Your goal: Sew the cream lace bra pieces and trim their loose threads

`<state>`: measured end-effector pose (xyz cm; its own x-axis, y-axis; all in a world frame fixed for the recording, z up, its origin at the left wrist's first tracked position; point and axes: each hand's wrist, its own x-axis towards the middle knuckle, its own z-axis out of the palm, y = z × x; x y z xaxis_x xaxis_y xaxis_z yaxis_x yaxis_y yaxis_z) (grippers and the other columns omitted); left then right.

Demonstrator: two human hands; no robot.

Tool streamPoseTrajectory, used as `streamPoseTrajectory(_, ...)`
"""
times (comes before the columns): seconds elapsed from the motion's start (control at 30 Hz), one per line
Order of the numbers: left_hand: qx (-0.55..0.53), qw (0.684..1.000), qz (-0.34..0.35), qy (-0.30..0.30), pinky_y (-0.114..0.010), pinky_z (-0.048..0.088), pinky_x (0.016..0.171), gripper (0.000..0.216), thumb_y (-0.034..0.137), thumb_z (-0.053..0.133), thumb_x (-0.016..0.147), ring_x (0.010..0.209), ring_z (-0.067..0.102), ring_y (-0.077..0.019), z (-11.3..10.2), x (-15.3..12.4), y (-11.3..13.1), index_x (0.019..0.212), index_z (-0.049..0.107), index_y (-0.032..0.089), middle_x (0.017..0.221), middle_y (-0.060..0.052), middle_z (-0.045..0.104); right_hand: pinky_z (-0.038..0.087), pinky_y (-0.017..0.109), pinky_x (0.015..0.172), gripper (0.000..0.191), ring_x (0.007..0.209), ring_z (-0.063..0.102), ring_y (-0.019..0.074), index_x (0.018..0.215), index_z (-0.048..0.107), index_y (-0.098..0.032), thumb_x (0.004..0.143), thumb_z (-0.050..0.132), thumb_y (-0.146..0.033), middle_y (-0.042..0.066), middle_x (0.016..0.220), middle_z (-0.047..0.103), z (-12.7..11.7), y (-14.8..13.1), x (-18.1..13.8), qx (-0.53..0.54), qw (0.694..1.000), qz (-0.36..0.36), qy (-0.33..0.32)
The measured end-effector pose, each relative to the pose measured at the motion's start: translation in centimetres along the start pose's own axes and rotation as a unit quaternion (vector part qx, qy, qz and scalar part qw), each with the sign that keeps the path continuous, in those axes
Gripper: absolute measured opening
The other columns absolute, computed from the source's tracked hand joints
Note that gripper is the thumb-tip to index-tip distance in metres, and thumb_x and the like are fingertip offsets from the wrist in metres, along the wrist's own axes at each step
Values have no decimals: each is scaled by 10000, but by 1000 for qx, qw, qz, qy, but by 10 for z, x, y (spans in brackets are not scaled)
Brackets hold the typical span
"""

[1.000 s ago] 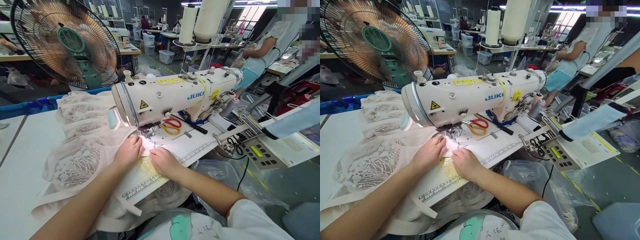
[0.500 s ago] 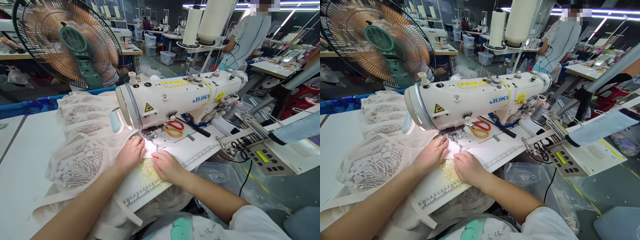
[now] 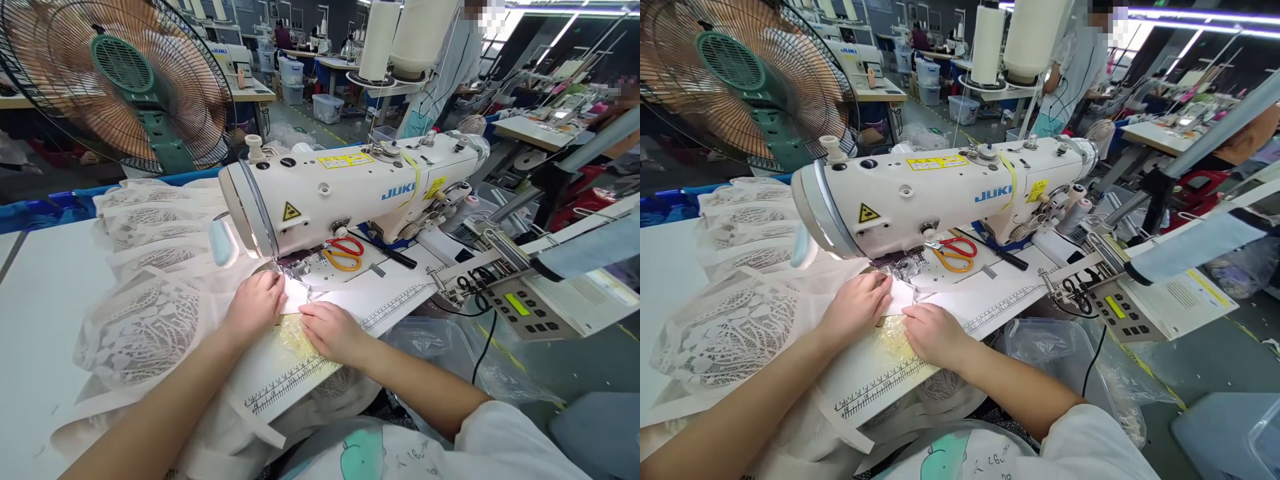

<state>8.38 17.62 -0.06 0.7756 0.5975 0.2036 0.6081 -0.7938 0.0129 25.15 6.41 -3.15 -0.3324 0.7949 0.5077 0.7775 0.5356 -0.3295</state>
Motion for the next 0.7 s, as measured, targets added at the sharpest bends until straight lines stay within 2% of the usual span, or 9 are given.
streamPoseTrajectory(0.1,11,1000,13,0,-417,486,770,364,271,329,900,895,603,-274,1,-1,-1,1038,647,160,939,-136,668,520,356,890,194,955,618,205,921,623,-147,870,439,-178,123,1063,672,0,0,1,-3,1000,-6,-2)
streamPoseTrajectory(0.4,38,998,41,8,-419,498,772,375,212,320,896,980,627,-291,-4,9,-16,970,682,152,1101,-146,686,444,390,1010,215,1067,589,213,1026,591,-125,845,492,-187,130,1224,600,-3,-4,7,-37,997,9,-66)
streamPoseTrajectory(0.47,43,998,44,12,-393,497,753,371,159,327,873,986,631,-281,-7,3,-9,974,683,155,1132,-139,678,436,381,1021,227,1067,589,216,1037,595,-126,841,504,-198,120,1240,593,-3,-5,8,-46,997,14,-67)
streamPoseTrajectory(0.6,39,999,29,-7,-292,453,535,383,136,363,849,760,669,-205,-6,-20,19,1119,632,163,1145,-103,677,413,358,1048,220,1075,584,207,1026,606,-131,859,487,-212,113,1228,601,-2,-5,9,-52,996,21,-66)
streamPoseTrajectory(0.7,50,998,29,-11,-302,471,580,394,150,357,873,746,654,-200,-7,-34,35,1182,600,149,1169,-104,666,410,368,1053,227,1109,567,211,1026,609,-123,865,473,-207,119,1230,597,-1,-4,8,-39,997,20,-61)
